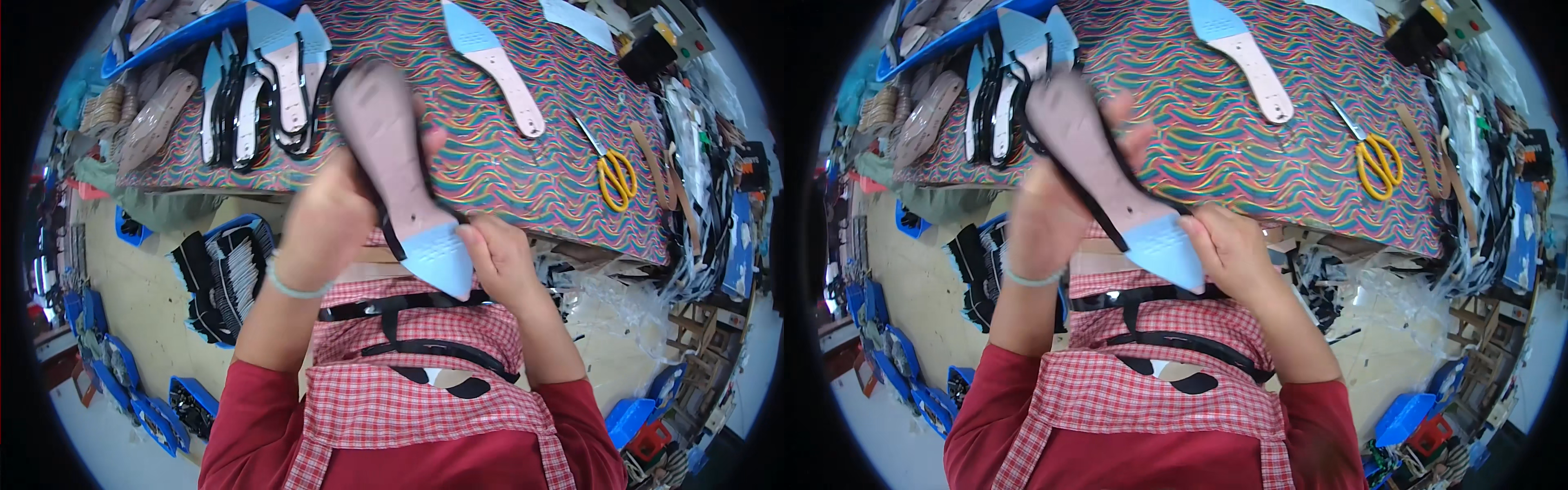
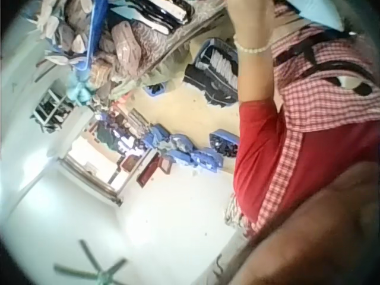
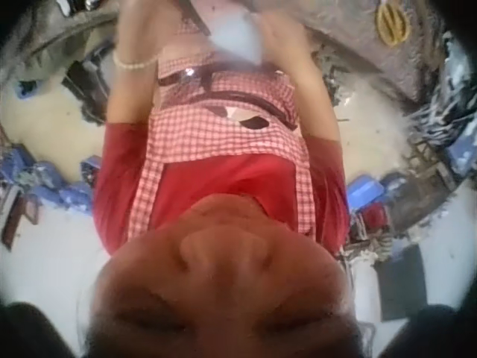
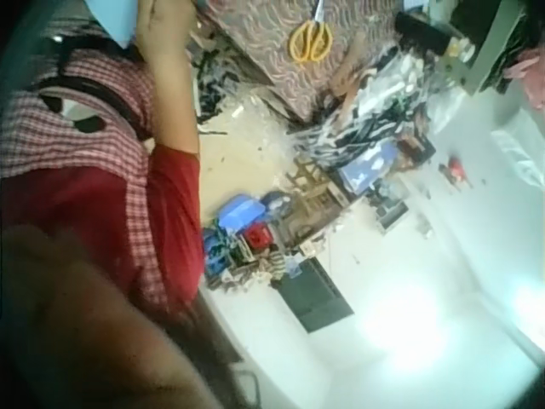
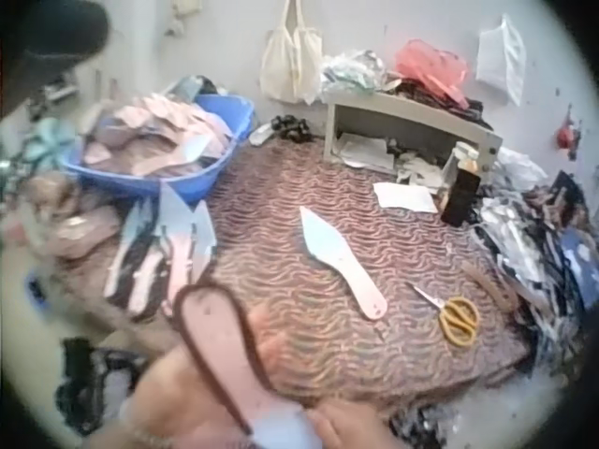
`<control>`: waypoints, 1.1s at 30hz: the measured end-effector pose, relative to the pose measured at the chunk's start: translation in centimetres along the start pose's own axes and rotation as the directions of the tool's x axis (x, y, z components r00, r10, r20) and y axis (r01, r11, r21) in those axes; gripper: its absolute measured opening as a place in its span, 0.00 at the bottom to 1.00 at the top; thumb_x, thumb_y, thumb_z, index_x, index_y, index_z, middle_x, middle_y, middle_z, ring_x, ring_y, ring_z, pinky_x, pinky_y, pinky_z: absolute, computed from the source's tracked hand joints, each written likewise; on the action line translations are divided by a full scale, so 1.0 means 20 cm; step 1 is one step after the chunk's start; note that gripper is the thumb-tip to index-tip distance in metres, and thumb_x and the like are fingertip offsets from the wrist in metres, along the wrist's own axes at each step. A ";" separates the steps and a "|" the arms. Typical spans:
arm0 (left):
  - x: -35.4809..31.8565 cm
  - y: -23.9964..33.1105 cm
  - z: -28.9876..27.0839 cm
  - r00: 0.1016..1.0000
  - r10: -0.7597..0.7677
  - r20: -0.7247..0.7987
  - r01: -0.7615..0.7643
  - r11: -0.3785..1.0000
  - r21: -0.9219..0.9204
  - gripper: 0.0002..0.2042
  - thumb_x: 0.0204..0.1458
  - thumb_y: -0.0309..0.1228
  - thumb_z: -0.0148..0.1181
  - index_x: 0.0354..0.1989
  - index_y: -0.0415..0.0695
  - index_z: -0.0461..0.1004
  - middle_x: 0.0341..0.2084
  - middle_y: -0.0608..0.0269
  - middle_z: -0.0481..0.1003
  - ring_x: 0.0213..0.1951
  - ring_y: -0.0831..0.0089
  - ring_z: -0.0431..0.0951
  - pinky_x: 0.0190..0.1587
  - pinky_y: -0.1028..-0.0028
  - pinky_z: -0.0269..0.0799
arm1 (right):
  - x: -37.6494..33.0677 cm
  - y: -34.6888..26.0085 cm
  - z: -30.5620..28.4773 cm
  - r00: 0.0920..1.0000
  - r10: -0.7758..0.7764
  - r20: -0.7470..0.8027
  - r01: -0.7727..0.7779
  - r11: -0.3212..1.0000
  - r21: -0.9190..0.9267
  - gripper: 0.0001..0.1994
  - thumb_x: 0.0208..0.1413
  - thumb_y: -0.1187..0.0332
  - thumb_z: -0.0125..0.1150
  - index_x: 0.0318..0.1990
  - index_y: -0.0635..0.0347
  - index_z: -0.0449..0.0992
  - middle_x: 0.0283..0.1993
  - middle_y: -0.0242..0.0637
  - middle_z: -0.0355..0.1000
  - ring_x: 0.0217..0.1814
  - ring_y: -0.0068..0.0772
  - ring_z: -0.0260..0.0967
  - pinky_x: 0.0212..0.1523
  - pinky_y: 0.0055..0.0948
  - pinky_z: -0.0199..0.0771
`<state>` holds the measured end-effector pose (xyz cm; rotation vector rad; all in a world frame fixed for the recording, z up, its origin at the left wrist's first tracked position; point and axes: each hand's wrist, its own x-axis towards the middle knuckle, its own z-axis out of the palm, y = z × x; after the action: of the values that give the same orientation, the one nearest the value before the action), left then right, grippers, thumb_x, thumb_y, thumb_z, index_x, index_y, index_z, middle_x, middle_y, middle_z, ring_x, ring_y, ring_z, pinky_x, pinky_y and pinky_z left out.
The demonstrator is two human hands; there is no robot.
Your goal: The person assembles shoe components by attaching black rubber strips to the edges of light blue and pink shoe insoles. They pick up each insole, align the rubber strip along the perimeter, press it into place, and then trim the excess with yellow-handled scissors. The process is repeated for multiple insoles, with finished pieces placed on the table.
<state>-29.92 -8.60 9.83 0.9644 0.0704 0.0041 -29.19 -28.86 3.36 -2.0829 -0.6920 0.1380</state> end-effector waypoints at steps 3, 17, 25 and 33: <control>0.02 0.11 -0.10 0.916 0.197 0.349 -0.189 0.980 -0.057 0.21 0.65 0.36 0.37 0.60 0.34 0.58 0.44 0.48 0.72 0.40 0.66 0.77 0.44 0.68 0.75 | -0.04 -0.04 0.06 0.983 -0.060 0.172 0.071 0.996 -0.061 0.11 0.60 0.65 0.52 0.31 0.65 0.70 0.26 0.48 0.66 0.29 0.52 0.68 0.28 0.39 0.66; -0.07 0.47 -0.24 0.671 0.537 0.512 -0.730 0.600 0.326 0.17 0.59 0.38 0.49 0.42 0.33 0.73 0.42 0.36 0.74 0.42 0.44 0.78 0.51 0.47 0.71 | -0.26 0.11 0.01 0.929 0.278 -0.244 -0.235 0.953 0.190 0.05 0.56 0.71 0.58 0.37 0.62 0.76 0.36 0.39 0.73 0.40 0.34 0.71 0.43 0.30 0.70; 0.26 0.06 -0.54 0.791 0.138 0.595 -0.519 -0.363 0.774 0.15 0.52 0.23 0.58 0.50 0.41 0.74 0.55 0.56 0.71 0.62 0.59 0.65 0.65 0.62 0.52 | -0.48 0.28 0.03 0.921 0.303 -0.247 -0.373 0.870 -0.324 0.12 0.49 0.63 0.64 0.36 0.61 0.73 0.37 0.42 0.71 0.43 0.45 0.69 0.42 0.41 0.70; 0.14 -0.39 0.14 0.492 -0.643 0.587 0.294 0.758 0.583 0.15 0.60 0.34 0.51 0.49 0.36 0.71 0.30 0.62 0.77 0.34 0.75 0.77 0.44 0.74 0.71 | -0.22 0.00 -0.55 0.812 -0.141 -0.567 0.065 0.986 -0.153 0.14 0.52 0.83 0.48 0.43 0.61 0.76 0.40 0.37 0.69 0.41 0.32 0.67 0.43 0.27 0.68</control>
<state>-27.23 -15.26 4.82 1.2761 -0.4819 -1.0116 -29.04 -39.19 9.01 -2.0423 -0.4380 -0.5993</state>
